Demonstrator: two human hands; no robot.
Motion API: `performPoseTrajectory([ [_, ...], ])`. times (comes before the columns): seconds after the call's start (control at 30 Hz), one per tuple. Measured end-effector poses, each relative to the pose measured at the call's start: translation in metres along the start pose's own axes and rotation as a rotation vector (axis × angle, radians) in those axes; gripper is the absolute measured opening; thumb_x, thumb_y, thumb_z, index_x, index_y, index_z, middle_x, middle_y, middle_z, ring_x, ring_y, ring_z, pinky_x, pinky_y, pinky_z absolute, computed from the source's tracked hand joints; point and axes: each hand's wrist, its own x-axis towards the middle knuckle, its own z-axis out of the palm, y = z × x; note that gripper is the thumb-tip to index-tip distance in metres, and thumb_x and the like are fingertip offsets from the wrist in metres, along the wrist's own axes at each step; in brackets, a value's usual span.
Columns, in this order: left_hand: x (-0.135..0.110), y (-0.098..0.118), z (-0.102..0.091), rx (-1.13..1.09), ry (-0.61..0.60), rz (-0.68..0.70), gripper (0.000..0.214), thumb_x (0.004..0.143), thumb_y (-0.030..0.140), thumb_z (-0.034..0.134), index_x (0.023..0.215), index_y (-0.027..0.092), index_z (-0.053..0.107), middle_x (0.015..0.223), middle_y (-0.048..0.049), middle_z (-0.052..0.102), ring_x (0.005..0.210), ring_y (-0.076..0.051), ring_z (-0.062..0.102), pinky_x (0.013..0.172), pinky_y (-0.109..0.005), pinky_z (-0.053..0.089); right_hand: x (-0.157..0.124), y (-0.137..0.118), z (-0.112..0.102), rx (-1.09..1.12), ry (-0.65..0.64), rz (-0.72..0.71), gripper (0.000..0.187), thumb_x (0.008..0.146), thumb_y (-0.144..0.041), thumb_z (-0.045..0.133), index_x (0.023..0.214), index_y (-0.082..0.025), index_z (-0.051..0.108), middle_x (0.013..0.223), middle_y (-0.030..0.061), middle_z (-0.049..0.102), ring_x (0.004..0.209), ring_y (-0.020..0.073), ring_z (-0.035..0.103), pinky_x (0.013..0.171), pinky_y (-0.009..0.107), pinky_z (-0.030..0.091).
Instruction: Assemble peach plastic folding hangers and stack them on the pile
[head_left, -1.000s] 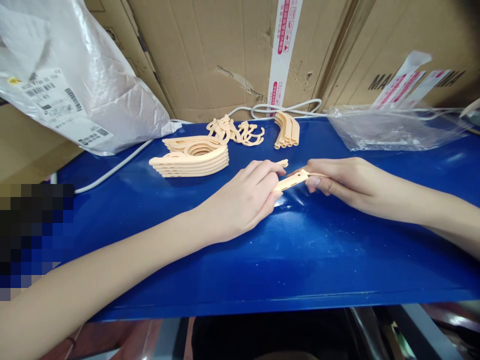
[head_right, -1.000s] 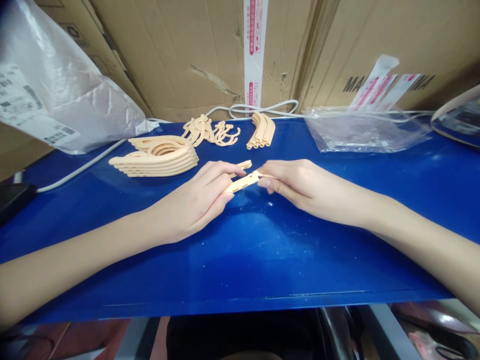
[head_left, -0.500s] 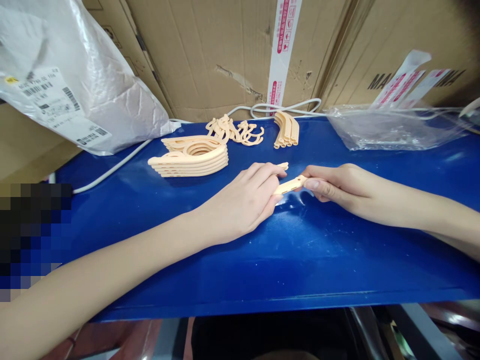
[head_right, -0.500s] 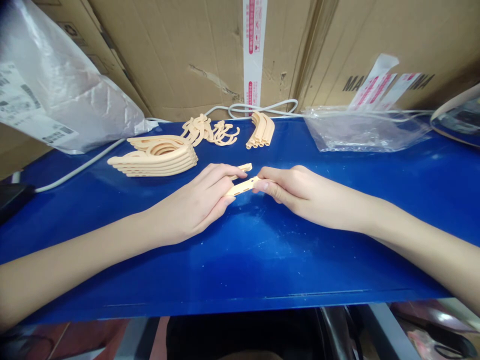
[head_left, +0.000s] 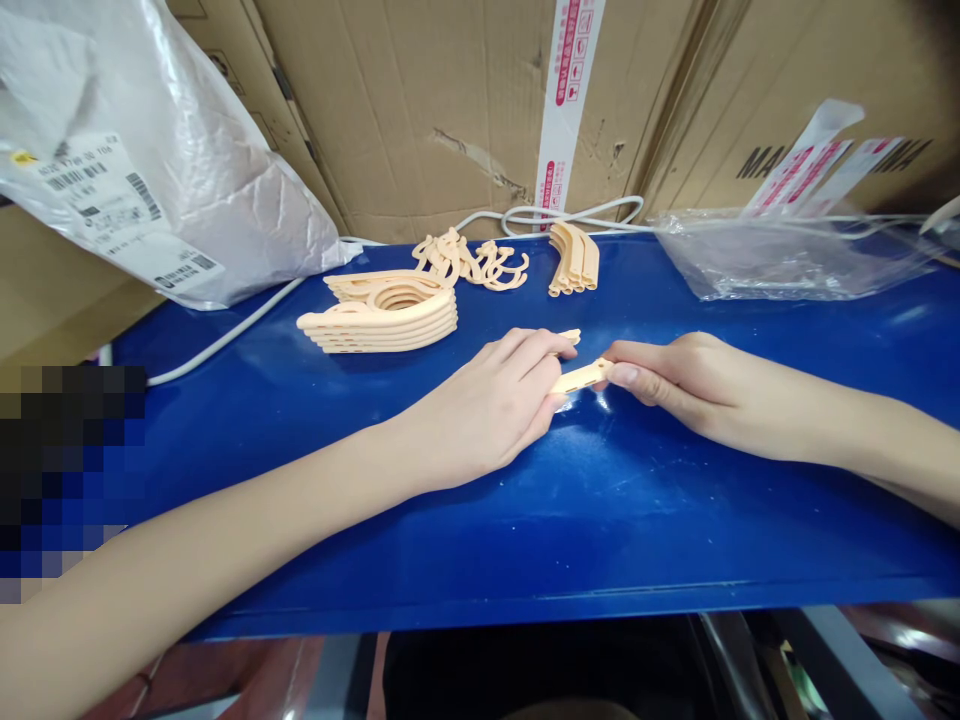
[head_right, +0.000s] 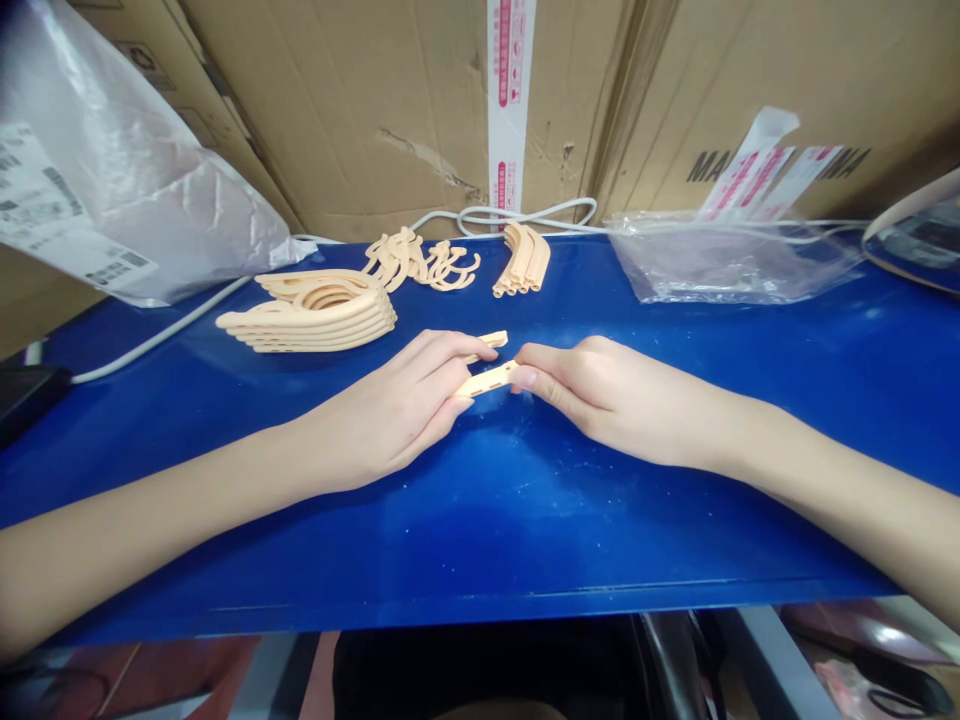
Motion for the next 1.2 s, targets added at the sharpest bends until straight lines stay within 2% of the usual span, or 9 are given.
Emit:
performPoseTrajectory([
  [0.2, 0.0, 0.0, -0.001, -0.012, 0.001, 0.021, 0.024, 0.1, 0.018, 0.036, 0.106, 0.007, 0.056, 0.13, -0.0193, 0.053, 0.124, -0.028, 0.046, 0.105, -0.047, 0.042, 0.001, -0.001, 0.0, -0.138, -0.011, 0.008, 0.036, 0.101, -0.044, 0.03, 0.079, -0.022, 0.046, 0.052, -0.0051, 0.04, 0.045, 0.0124, 0.042, 0.051, 0.027, 0.028],
  [0.33, -0.001, 0.0, -0.001, -0.018, 0.003, 0.027, 0.024, 0.1, 0.018, 0.035, 0.104, 0.008, 0.056, 0.129, -0.0189, 0.054, 0.124, -0.028, 0.046, 0.105, -0.047, 0.042, 0.0, 0.0, 0.001, -0.245, -0.008, -0.009, 0.04, 0.101, -0.047, 0.024, 0.079, -0.022, 0.045, 0.054, -0.0033, 0.043, 0.047, 0.0142, 0.047, 0.053, 0.029, 0.028],
  [0.63, 0.0, -0.001, -0.003, -0.016, -0.017, 0.01, 0.027, 0.1, 0.018, 0.033, 0.114, 0.007, 0.054, 0.132, -0.0192, 0.052, 0.125, -0.028, 0.045, 0.103, -0.047, 0.043, 0.0, 0.003, 0.004, -0.392, 0.073, -0.038, 0.045, 0.102, -0.05, 0.018, 0.081, -0.021, 0.045, 0.055, -0.0029, 0.045, 0.046, 0.0155, 0.05, 0.051, 0.028, 0.026],
  [0.97, -0.001, -0.002, -0.001, 0.007, -0.007, 0.03, 0.029, 0.101, 0.018, 0.034, 0.117, 0.004, 0.052, 0.131, -0.0197, 0.052, 0.124, -0.029, 0.045, 0.103, -0.047, 0.043, -0.002, 0.002, 0.008, -0.62, 0.172, -0.068, 0.051, 0.101, -0.051, 0.013, 0.081, -0.021, 0.049, 0.054, 0.0, 0.052, 0.04, 0.0145, 0.044, 0.046, 0.028, 0.019],
  [1.2, 0.0, -0.002, -0.002, 0.012, -0.025, 0.009, 0.028, 0.1, 0.018, 0.034, 0.118, 0.006, 0.052, 0.133, -0.0194, 0.052, 0.125, -0.028, 0.045, 0.104, -0.048, 0.042, -0.001, -0.002, 0.011, -0.566, 0.184, 0.007, 0.056, 0.1, -0.055, 0.011, 0.083, -0.021, 0.052, 0.049, -0.0009, 0.046, 0.04, 0.0161, 0.045, 0.045, 0.027, 0.019],
])
